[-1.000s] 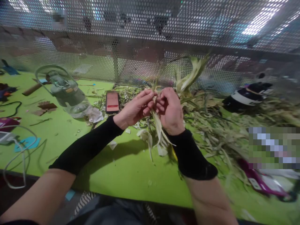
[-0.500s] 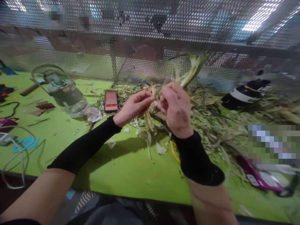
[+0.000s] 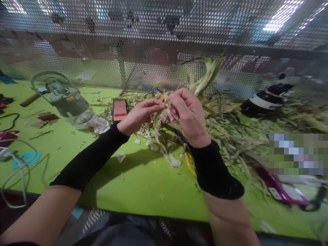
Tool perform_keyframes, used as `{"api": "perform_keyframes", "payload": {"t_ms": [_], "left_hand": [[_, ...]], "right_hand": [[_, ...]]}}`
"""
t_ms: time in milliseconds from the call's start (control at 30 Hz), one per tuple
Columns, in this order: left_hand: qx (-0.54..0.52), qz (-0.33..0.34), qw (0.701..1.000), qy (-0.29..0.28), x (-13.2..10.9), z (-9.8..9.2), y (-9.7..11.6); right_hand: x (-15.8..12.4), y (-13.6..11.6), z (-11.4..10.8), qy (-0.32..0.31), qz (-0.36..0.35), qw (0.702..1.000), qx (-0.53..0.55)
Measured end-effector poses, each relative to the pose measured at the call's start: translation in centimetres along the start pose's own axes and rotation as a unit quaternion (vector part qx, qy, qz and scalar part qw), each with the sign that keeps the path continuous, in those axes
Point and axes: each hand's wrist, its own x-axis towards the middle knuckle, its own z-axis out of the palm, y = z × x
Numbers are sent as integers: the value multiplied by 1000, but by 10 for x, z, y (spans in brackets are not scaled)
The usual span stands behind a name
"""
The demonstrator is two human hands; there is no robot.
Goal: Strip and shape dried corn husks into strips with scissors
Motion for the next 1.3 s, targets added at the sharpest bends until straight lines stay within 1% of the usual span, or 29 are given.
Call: {"api": "perform_keyframes", "payload": {"t_ms": [133, 233, 333, 400, 567, 733, 800, 900, 1000, 1067, 1167, 1300], "left_hand": [[-95, -48, 994, -10, 3, -2, 2], [-120, -65, 991, -9, 6, -2, 3], [-130, -63, 989, -4, 7, -4, 3], [-136, -56, 989, -6, 7, -5, 3], [-134, -47, 990, -1, 7, -5, 0], [-100, -47, 994, 9, 5, -2, 0], [-81, -40, 996, 7, 5, -2, 0], [-60, -38, 997, -10, 6, -2, 0], [-63, -44, 997, -23, 8, -1, -1], [-73, -33, 996, -25, 8, -1, -2], [-74, -2, 997, -38, 7, -1, -2], [-36, 40, 996, -77, 2, -1, 0]], "right_hand": [[3, 5, -6, 5, -8, 1000, -30], [6, 6, -12, -4, 0, 996, -91], [7, 5, -18, -46, 10, 984, -173], [7, 6, -22, -66, 2, 977, -204], [6, 10, -29, -78, -15, 966, -248], [4, 5, -25, -75, -18, 952, -297], [3, 3, -24, -77, -17, 951, -298], [5, 4, -26, -69, -13, 958, -278], [8, 10, -29, -58, -7, 967, -248], [10, 13, -30, -54, 1, 973, -226], [12, 14, -29, -41, 31, 982, -183], [13, 9, -25, -27, 93, 991, -92]]}}
